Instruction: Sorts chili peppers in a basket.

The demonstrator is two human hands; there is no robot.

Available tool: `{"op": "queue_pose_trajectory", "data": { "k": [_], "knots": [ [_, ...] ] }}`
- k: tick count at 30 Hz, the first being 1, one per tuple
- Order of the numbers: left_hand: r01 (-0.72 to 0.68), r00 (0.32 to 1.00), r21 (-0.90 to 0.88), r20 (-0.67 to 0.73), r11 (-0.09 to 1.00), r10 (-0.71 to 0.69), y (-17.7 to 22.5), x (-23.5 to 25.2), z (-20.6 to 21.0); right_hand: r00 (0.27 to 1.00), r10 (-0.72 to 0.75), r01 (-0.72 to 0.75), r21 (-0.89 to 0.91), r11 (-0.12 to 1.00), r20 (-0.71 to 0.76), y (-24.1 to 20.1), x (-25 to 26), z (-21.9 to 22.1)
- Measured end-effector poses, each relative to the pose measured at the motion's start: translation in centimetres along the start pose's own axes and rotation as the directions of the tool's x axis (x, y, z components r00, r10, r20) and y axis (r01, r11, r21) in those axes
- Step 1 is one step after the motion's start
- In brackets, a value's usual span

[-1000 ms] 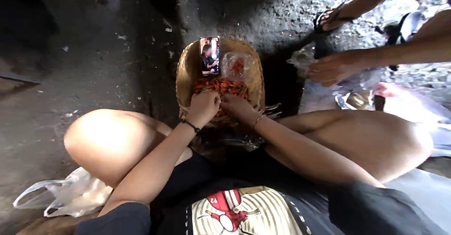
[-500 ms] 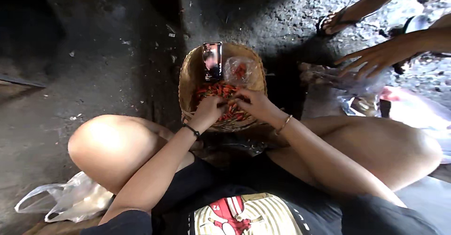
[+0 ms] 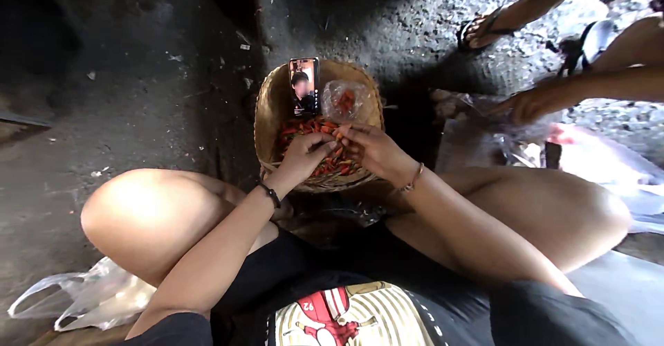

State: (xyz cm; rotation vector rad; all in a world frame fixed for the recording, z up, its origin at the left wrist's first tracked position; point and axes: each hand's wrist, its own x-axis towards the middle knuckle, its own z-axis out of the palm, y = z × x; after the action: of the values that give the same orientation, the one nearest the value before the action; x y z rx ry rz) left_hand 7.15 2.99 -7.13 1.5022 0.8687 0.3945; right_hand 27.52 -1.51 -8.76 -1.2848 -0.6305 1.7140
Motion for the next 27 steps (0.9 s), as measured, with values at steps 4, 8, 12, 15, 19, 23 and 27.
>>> {"op": "queue_pose_trajectory", "data": {
  "k": [4, 8, 12, 15, 19, 23, 27],
  "knots": [
    [-0.041, 0.999, 0.057, -0.024, 0.998, 0.043, -0.1, 0.6, -0.2, 0.971, 0.135, -0.098, 0.183, 0.978, -0.198, 0.1, 1.2, -0.7],
    [0.086, 0.996, 0.545, -0.03, 0.834, -0.084, -1.0, 1.5, -1.1, 0.973, -0.001, -0.036, -0.153, 0.988, -0.23, 0.1, 1.9, -2.1],
    [0.148, 0.973, 0.759, 0.002, 0.635, -0.229, -0.6, 0.6, -0.5, 0.984, -0.091, -0.022, -0.6, 0.799, -0.156, 2.2, 2.9, -1.8],
    [0.105, 0.988, 0.742, -0.001, 0.663, -0.155, -1.1, 0.2, -0.2, 0.999, -0.051, 0.02, -0.956, 0.292, 0.005, 3.6, 3.6, -1.5],
    [0.096, 0.992, 0.739, -0.014, 0.667, -0.127, -1.0, 0.5, -0.2, 0.994, 0.064, 0.086, -0.996, -0.007, 0.085, 5.2, 3.7, -1.2],
    [0.104, 0.99, 0.744, -0.015, 0.66, -0.139, -1.1, 0.8, 0.0, 0.988, 0.131, 0.088, -0.992, -0.094, 0.075, 5.3, 3.6, -0.4],
    [0.102, 0.991, 0.736, -0.017, 0.669, -0.133, -1.5, 0.9, 0.1, 0.985, 0.121, 0.141, -0.978, -0.153, 0.123, 5.4, 3.6, -0.4]
  ]
}}
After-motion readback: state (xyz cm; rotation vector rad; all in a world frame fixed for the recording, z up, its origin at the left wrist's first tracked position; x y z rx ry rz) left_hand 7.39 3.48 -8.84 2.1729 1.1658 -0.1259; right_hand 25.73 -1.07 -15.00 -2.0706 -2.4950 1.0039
